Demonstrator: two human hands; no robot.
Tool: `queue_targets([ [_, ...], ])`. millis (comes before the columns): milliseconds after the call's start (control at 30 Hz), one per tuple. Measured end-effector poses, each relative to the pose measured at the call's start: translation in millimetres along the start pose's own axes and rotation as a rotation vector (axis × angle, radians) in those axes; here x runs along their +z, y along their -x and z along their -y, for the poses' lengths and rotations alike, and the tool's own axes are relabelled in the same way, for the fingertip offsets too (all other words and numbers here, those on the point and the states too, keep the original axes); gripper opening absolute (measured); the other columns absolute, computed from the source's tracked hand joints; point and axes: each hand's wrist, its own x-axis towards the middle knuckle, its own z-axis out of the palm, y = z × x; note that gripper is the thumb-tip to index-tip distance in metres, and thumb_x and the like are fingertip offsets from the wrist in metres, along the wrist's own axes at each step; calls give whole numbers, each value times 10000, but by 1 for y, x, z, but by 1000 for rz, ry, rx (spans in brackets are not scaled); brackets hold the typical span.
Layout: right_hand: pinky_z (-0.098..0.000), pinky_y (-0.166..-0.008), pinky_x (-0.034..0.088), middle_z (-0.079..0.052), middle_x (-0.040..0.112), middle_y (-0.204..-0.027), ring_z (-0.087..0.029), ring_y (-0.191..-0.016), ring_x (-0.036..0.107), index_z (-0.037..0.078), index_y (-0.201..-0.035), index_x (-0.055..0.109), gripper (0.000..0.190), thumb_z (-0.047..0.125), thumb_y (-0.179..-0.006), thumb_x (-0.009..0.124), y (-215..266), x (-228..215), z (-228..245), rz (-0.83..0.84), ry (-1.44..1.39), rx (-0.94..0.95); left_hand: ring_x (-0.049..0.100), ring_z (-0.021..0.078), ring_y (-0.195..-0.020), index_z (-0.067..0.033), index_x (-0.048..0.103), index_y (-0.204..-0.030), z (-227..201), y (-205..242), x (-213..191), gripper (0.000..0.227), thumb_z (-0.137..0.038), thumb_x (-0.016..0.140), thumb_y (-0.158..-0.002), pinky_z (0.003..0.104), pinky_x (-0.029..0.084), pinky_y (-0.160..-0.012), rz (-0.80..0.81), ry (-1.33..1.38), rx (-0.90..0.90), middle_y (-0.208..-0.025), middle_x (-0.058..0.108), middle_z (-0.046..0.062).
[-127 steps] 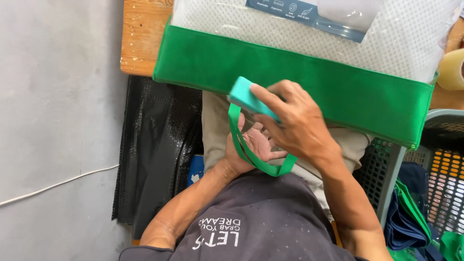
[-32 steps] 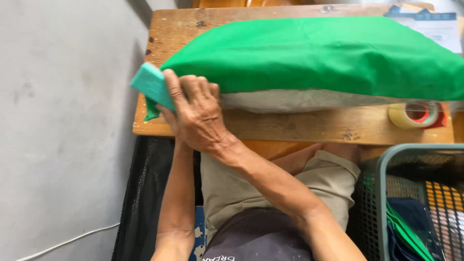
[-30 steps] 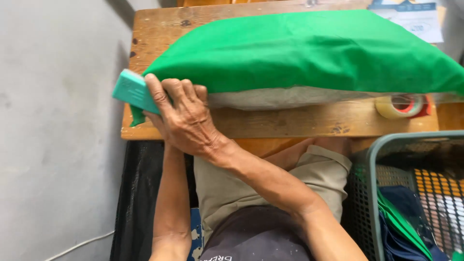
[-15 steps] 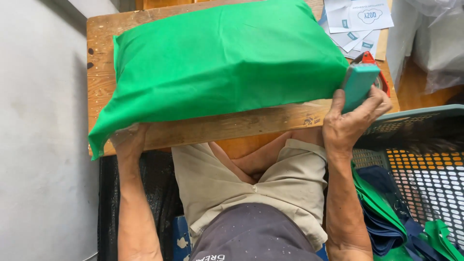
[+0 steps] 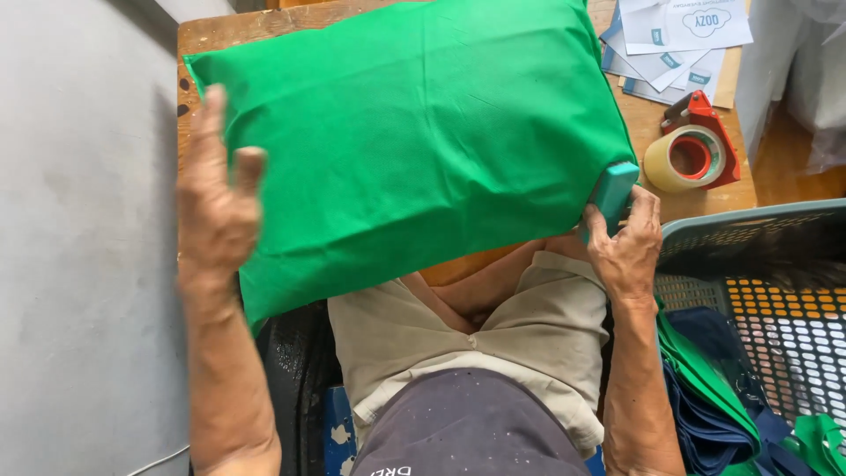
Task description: The person uses a small teal sponge to wipe the surface of a green pillow encased in a clear plastic bag. They systematically rub the front, sides, and back of the pillow, flipping it over to clean all visible surfaces.
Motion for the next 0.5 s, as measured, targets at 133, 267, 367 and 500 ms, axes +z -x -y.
queue_targets([
  [133,-488,-909,475,-252,544,-1185,-411,-1093,562,-101,-1283,582,484,106,-906,806,-14,-42,48,30,96,49,-126,373,-1572,-283,59,-1659,-51,-31,79,904,-776,313,-945,769,-61,-1163,432,-227,-117,-1700,-115,89],
  [267,-537,-953,490,-267,432,-1202,-434,-1111,517,-121,-1498,485,640,41,-980,825,-28,-62,83,-91,100,-48,-141,412,-1575,-313,0,-1671,-30,-21,132,1092,-950,328,-845,819,-143,-1083,436,-528,-37,-1723,-121,88],
  [367,-535,-1066,481,-279,477,-1297,-437,-1221,514,-1,-1605,332,737,168,-1051,789,-43,-39,103,-58,100,-157,-78,399,-1596,-295,64,-1679,-18,-4,136,1134,-960,426,-836,822,-108,-1107,330,-503,19,-1741,-39,85],
  [500,-521,-1050,479,-256,576,-1256,-416,-1139,547,-17,-1582,327,710,257,-1060,722,-52,17,159,-4,25,-366,-58,402,-1596,-270,98,-1683,-19,7,137,1151,-961,443,-830,833,-80,-1110,291,-513,49,-1740,-14,96],
])
